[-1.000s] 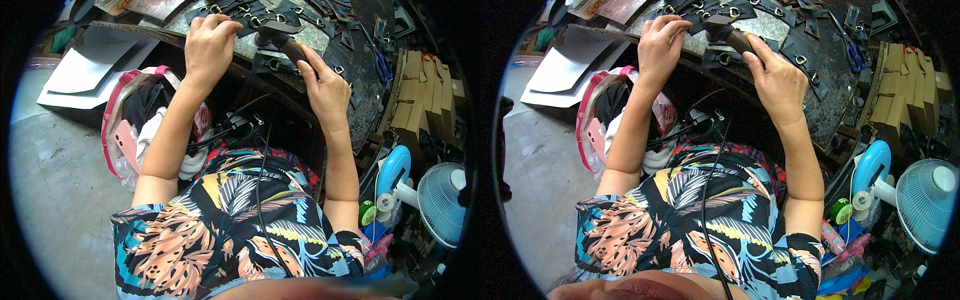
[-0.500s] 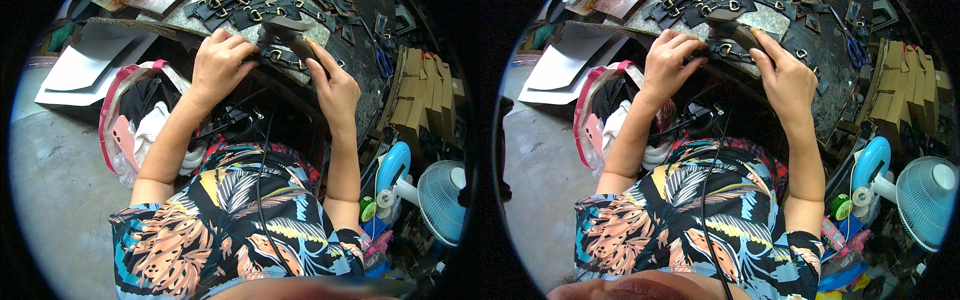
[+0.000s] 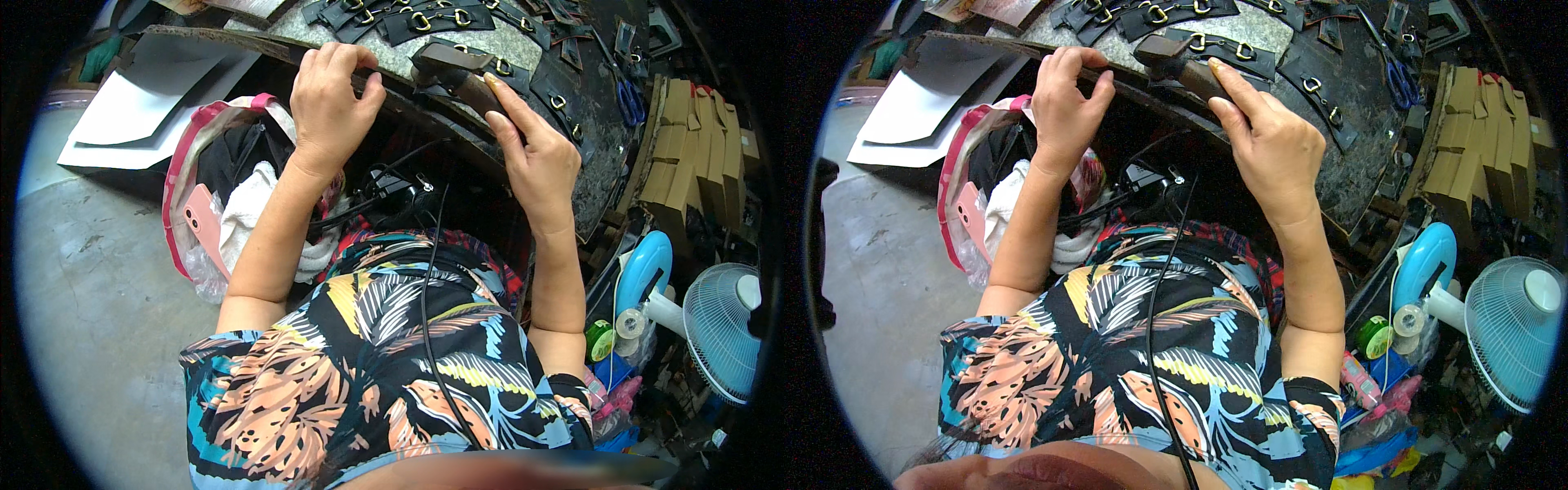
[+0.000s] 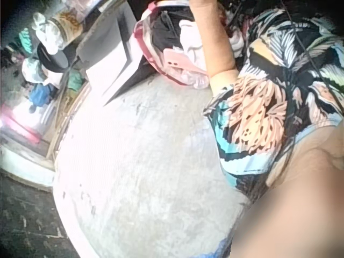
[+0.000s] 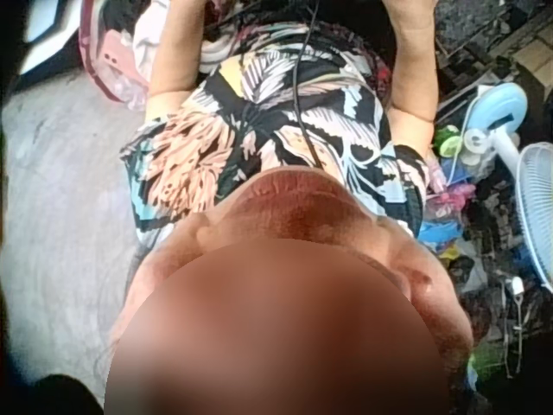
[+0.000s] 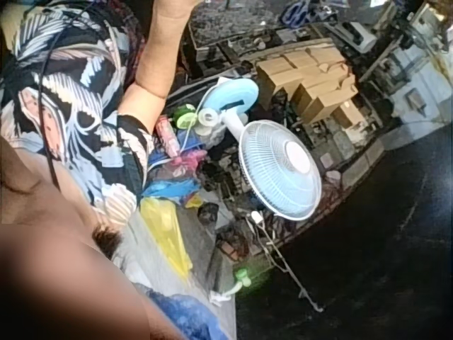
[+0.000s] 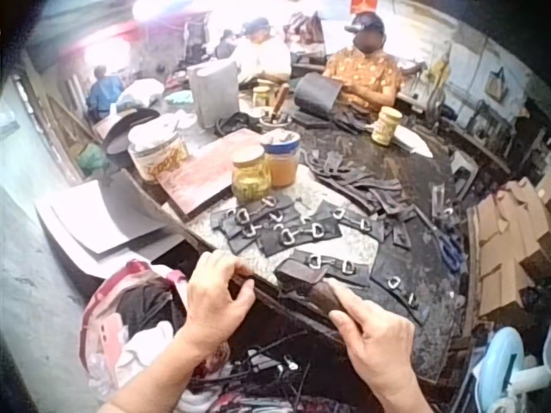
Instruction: The person assembles small black leather straps with brass D-rings at a workbench. They pick up straps, align the metal hardware, and use a hammer to secure the rings. The person repeatedly handles multiple straps, trimming edges with scissors and arranging finished pieces on the table.
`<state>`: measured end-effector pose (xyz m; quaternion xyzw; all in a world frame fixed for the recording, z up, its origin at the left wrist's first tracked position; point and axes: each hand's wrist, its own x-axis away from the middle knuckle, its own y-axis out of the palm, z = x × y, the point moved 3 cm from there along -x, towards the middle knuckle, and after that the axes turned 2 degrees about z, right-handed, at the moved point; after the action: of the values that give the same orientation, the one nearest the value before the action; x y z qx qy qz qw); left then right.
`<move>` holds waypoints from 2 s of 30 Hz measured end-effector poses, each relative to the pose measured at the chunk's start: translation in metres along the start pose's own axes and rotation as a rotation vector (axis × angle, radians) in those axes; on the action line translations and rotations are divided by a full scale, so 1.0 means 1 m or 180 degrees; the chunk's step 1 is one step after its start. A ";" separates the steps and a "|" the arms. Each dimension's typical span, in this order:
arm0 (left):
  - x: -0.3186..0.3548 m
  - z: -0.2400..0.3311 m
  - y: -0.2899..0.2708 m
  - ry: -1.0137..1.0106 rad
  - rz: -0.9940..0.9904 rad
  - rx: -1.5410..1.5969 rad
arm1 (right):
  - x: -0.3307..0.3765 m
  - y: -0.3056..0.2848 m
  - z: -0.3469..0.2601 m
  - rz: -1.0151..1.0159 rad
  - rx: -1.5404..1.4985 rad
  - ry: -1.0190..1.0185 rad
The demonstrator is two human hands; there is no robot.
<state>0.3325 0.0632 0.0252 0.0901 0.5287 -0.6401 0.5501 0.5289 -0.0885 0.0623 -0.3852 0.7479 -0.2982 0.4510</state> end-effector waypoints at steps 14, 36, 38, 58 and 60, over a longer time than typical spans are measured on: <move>-0.007 -0.003 -0.007 -0.0170 -0.0001 -0.0015 | 0.008 -0.005 0.000 0.0427 -0.0501 -0.0109; -0.014 0.047 0.031 0.0754 -0.0746 -0.0252 | 0.051 -0.076 0.178 0.0766 0.1997 0.1239; -0.015 0.049 0.034 0.0789 -0.0726 -0.0167 | 0.041 -0.072 0.160 0.0680 0.2362 0.0966; -0.020 0.048 0.042 0.0682 -0.0861 0.0205 | -0.001 0.020 0.039 0.0344 -0.0024 0.0190; -0.016 0.046 0.033 0.0687 -0.0934 -0.0013 | 0.001 0.017 0.046 0.0322 -0.0221 0.0425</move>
<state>0.3865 0.0425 0.0371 0.0790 0.5934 -0.6991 0.3910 0.5647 -0.0851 0.0290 -0.3416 0.8046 -0.2740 0.4010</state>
